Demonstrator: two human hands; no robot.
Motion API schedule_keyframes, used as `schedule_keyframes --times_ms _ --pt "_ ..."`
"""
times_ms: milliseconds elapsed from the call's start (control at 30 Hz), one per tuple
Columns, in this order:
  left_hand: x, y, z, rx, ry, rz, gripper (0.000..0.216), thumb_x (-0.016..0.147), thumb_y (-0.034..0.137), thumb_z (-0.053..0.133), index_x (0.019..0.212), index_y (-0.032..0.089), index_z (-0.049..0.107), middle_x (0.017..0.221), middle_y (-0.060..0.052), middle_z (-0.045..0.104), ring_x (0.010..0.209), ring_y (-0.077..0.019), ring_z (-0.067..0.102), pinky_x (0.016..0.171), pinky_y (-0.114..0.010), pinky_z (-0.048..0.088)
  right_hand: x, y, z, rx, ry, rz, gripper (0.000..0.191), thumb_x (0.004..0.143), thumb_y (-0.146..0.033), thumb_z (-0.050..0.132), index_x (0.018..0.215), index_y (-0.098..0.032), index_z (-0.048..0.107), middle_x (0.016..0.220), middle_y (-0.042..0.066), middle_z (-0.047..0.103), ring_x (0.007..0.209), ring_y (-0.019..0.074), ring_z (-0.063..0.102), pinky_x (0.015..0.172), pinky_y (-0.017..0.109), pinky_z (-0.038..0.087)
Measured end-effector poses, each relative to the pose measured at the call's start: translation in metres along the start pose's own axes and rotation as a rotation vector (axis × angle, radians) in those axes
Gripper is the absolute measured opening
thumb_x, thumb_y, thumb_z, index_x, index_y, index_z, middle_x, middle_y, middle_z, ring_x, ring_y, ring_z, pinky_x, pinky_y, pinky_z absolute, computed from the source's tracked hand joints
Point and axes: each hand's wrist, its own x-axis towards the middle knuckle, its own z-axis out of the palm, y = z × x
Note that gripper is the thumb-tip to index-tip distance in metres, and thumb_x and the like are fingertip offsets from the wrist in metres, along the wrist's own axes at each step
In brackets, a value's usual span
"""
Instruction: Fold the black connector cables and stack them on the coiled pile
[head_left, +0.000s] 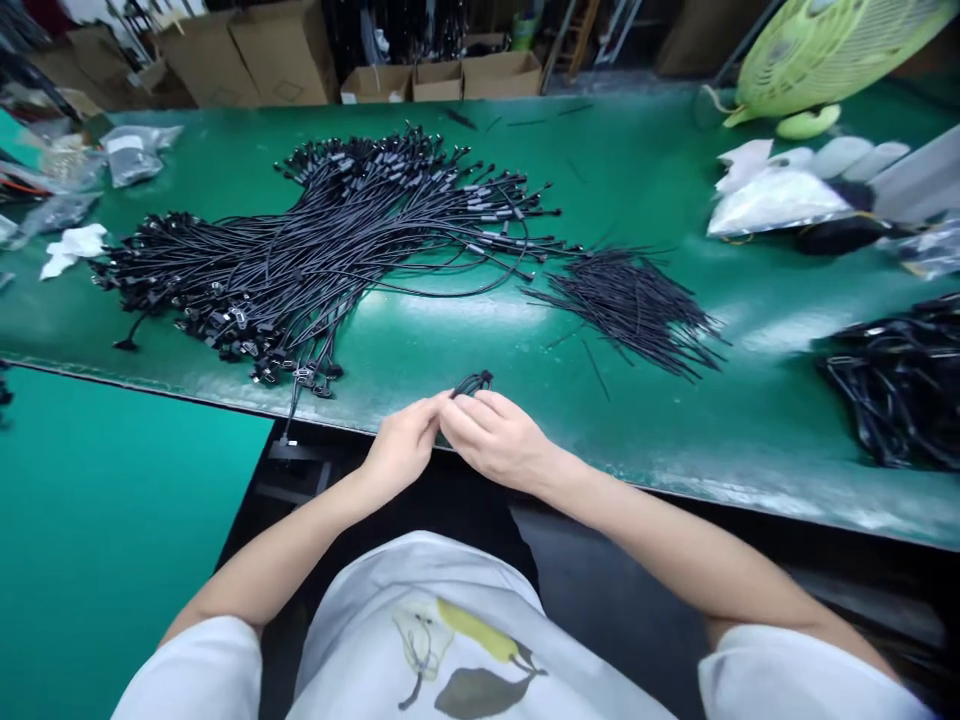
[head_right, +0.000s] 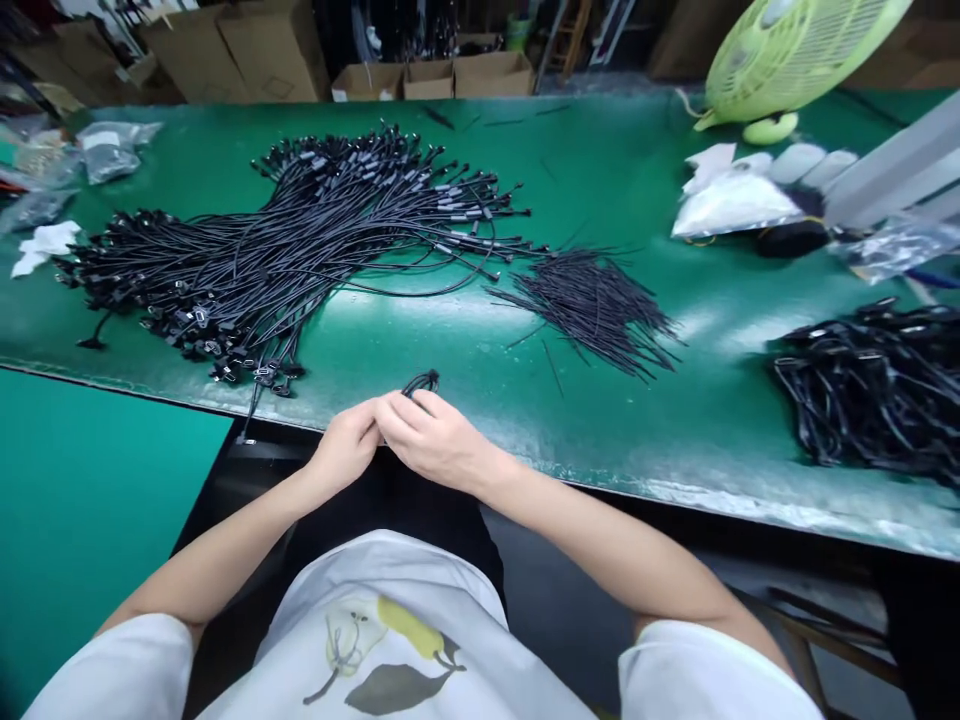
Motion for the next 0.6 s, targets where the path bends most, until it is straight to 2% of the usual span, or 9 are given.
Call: schedule_keyframes --times_ms 33,100,200,300,433,600 --pt "0.0 -0.001 -0.002 -0.014 -0.059 -0.045 0.02 0.085 0.018 0.047 0.083 0.016 0.067 0.069 -0.001 0.06 0.068 -0.015 0.055 0.07 -0.028 0.044 0.003 0.004 -0.003 -0.017 0.0 -0.106 0.027 0.094 -0.009 0.039 0.099 -0.013 0.065 0.107 0.009 0.065 0.096 0.0177 0.056 0.083 0.033 0.041" --pt "0.0 -0.001 -0.005 -0.158 -0.191 -0.161 0.019 0.083 0.021 0.048 0.068 0.016 0.058 0.055 0.002 0.05 0.054 -0.0116 0.047 0.058 -0.025 0.039 0.01 0.01 -0.009 -0.021 -0.058 -0.259 0.026 0.095 -0.013 0.04 0.099 -0.011 0.065 0.109 0.01 0.064 0.099 0.0197 0.055 0.085 0.035 0.042" --pt "-0.002 0.001 -0.009 -0.472 -0.306 -0.293 0.016 0.079 0.028 0.053 0.068 0.016 0.054 0.051 0.005 0.044 0.048 -0.0085 0.04 0.05 -0.022 0.033 0.019 0.013 -0.019 -0.058 -0.177 -0.397 0.026 0.094 -0.012 0.039 0.098 -0.011 0.065 0.097 0.01 0.063 0.084 0.0191 0.055 0.077 0.034 0.042" --pt "-0.005 0.002 -0.012 -0.63 -0.354 -0.381 0.02 0.072 0.032 0.062 0.066 0.016 0.052 0.051 0.005 0.044 0.047 -0.0069 0.038 0.048 -0.022 0.031 0.024 0.01 -0.024 -0.117 -0.221 -0.455 0.032 0.093 -0.006 0.034 0.098 -0.013 0.065 0.088 0.01 0.061 0.073 0.0184 0.05 0.066 0.033 0.039" --pt "-0.008 -0.001 -0.014 -0.722 -0.455 -0.458 0.025 0.066 0.035 0.068 0.063 0.015 0.053 0.05 0.005 0.045 0.046 -0.0063 0.038 0.048 -0.022 0.029 0.028 0.006 -0.026 -0.118 -0.24 -0.526 0.037 0.09 -0.003 0.032 0.077 -0.017 0.064 0.068 0.006 0.05 0.061 0.018 0.039 0.056 0.033 0.03" --pt "-0.009 -0.001 -0.013 -0.654 -0.478 -0.473 0.018 0.07 0.03 0.062 0.063 0.016 0.054 0.05 0.005 0.046 0.047 -0.0074 0.038 0.05 -0.023 0.03 0.031 0.006 -0.025 -0.163 -0.273 -0.621 0.041 0.084 0.001 0.03 0.066 -0.019 0.061 0.064 0.006 0.045 0.06 0.0187 0.036 0.057 0.033 0.025"
